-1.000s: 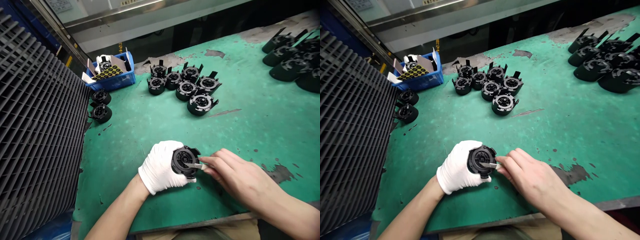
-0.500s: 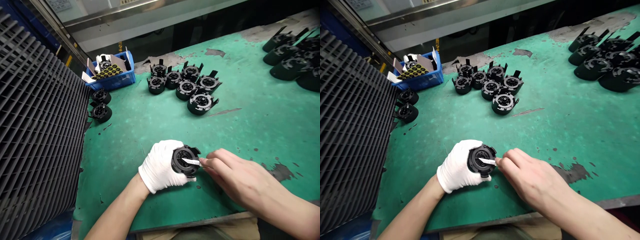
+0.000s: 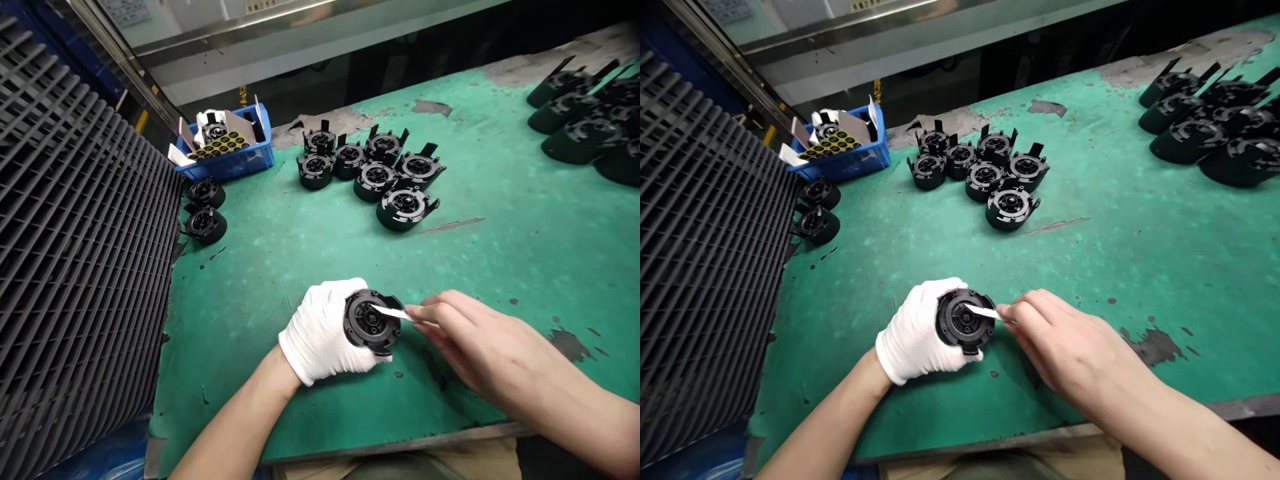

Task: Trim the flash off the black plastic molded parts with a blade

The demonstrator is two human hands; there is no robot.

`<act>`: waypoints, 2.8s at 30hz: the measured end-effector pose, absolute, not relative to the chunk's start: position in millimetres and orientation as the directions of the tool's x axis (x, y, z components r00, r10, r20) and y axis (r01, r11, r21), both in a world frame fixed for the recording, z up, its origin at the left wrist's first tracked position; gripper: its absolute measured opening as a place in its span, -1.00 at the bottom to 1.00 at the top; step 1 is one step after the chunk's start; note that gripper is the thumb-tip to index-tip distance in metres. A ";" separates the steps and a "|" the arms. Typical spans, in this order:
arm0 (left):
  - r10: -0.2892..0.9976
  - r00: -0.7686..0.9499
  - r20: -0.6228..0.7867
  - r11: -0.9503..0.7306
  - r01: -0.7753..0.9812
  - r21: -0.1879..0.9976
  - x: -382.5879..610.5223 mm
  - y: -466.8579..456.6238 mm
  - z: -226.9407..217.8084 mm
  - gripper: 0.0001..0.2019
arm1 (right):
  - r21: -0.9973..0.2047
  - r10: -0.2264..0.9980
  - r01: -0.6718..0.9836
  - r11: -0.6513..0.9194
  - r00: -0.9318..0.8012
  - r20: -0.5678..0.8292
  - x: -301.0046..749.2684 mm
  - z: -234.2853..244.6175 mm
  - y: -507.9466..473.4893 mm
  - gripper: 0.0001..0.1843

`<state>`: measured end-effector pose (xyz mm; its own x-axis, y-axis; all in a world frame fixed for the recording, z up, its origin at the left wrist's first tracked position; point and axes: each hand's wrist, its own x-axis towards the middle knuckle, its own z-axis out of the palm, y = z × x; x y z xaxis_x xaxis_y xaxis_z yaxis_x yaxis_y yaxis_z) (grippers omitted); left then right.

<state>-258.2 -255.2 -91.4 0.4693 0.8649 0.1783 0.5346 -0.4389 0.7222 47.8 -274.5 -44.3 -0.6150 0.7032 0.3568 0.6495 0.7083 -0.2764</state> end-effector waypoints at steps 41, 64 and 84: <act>0.795 0.583 0.169 -0.470 0.416 0.778 -249.5 -251.2 -69.8 -0.50 | -0.317 0.539 0.443 0.838 -0.758 0.367 46.3 -59.5 -260.2 -0.68; 0.789 0.590 0.172 -0.483 0.421 0.768 -254.1 -255.5 -79.7 -0.36 | -0.380 0.566 0.427 0.820 -0.704 0.429 43.4 -80.9 -271.5 -0.61; 0.770 0.597 0.227 -0.562 0.465 0.684 -280.6 -261.7 -102.2 0.13 | -0.391 0.598 0.461 0.796 -0.695 0.399 57.0 -59.1 -283.4 -0.77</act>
<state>-280.6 -261.7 -102.2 0.5968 0.7697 0.2268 0.4648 -0.5620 0.6842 57.0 -283.4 -59.1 -0.6945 0.5985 0.3993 0.4612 0.7963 -0.3913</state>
